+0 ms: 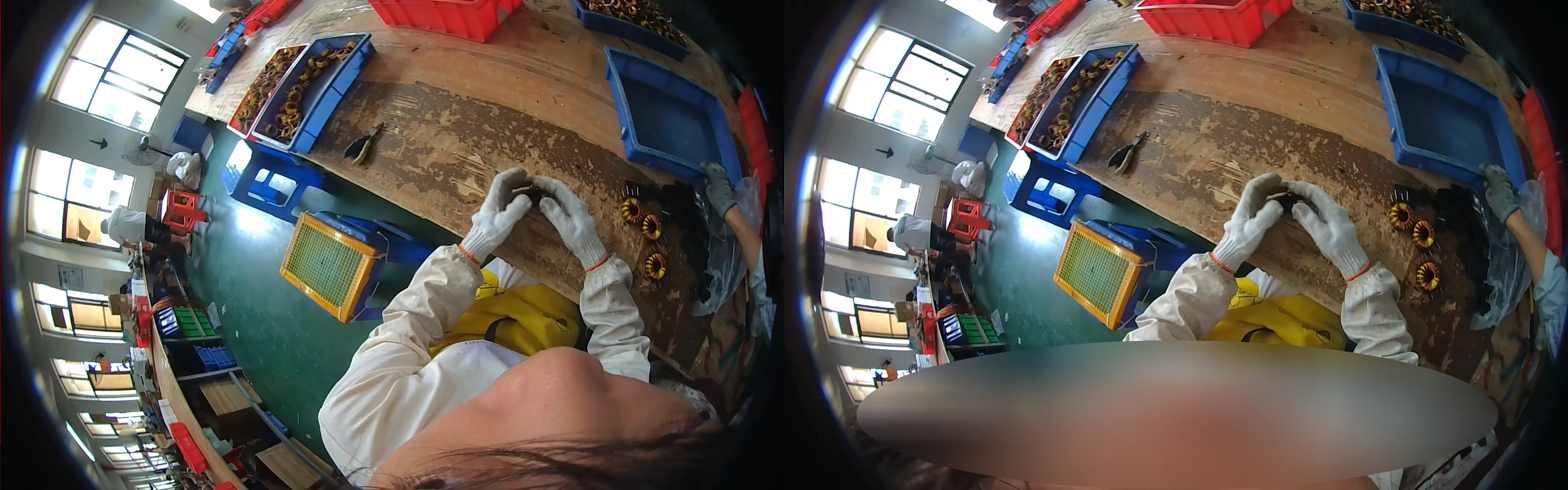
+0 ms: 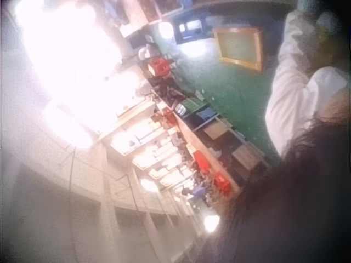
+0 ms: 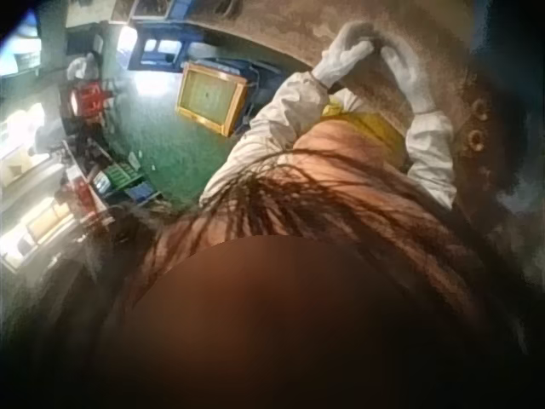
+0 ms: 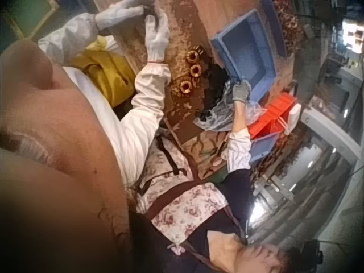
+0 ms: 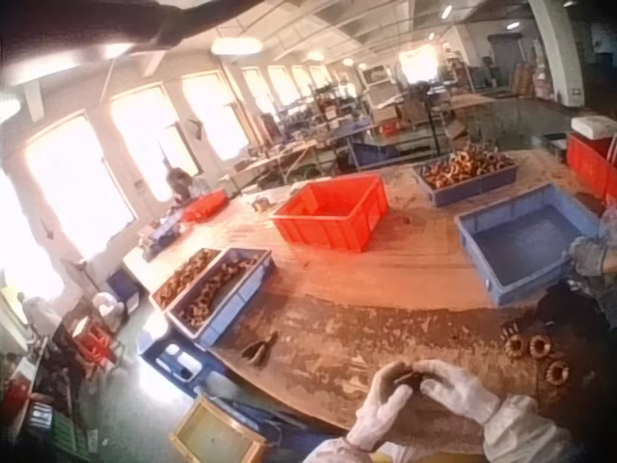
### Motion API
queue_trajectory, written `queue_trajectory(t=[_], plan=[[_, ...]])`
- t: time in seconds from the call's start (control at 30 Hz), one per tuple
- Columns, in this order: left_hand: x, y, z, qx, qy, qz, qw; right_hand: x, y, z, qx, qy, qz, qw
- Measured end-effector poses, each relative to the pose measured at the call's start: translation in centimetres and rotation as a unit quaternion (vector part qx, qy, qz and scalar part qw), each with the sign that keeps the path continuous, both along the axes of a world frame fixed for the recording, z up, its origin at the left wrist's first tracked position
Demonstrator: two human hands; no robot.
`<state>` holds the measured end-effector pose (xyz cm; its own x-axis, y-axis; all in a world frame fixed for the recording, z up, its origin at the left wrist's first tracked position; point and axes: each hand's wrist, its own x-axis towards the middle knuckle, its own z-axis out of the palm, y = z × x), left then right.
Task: Assembling toroid inductor components by applying plastic clips or tape to the core.
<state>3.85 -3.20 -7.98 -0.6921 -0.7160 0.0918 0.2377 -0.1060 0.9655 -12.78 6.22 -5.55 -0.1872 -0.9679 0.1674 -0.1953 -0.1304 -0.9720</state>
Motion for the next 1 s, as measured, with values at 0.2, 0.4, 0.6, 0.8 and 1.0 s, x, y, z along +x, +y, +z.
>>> queue_trajectory(t=[0.2,0.4,0.6,0.8,1.0], plan=[[0.1,-0.4,-0.9,0.010,0.007,-0.047,0.999,-0.6,-0.1,-0.3,0.056,-0.162,0.045,0.984],[0.1,0.1,0.0,0.039,0.017,-0.072,0.996,-1.2,0.0,0.3,0.101,-0.243,0.088,0.961],[-0.2,0.0,-0.6,-0.022,-0.035,-0.039,0.998,-1.4,-0.1,-0.6,0.059,-0.296,0.074,0.951],[-0.6,0.5,1.6,-0.027,-0.133,-0.003,0.991,-1.6,0.1,-0.5,0.034,-0.300,0.058,0.952],[0.5,0.3,0.8,0.057,-0.042,-0.005,0.997,-1.5,-0.7,-2.0,0.073,-0.263,0.014,0.962]])
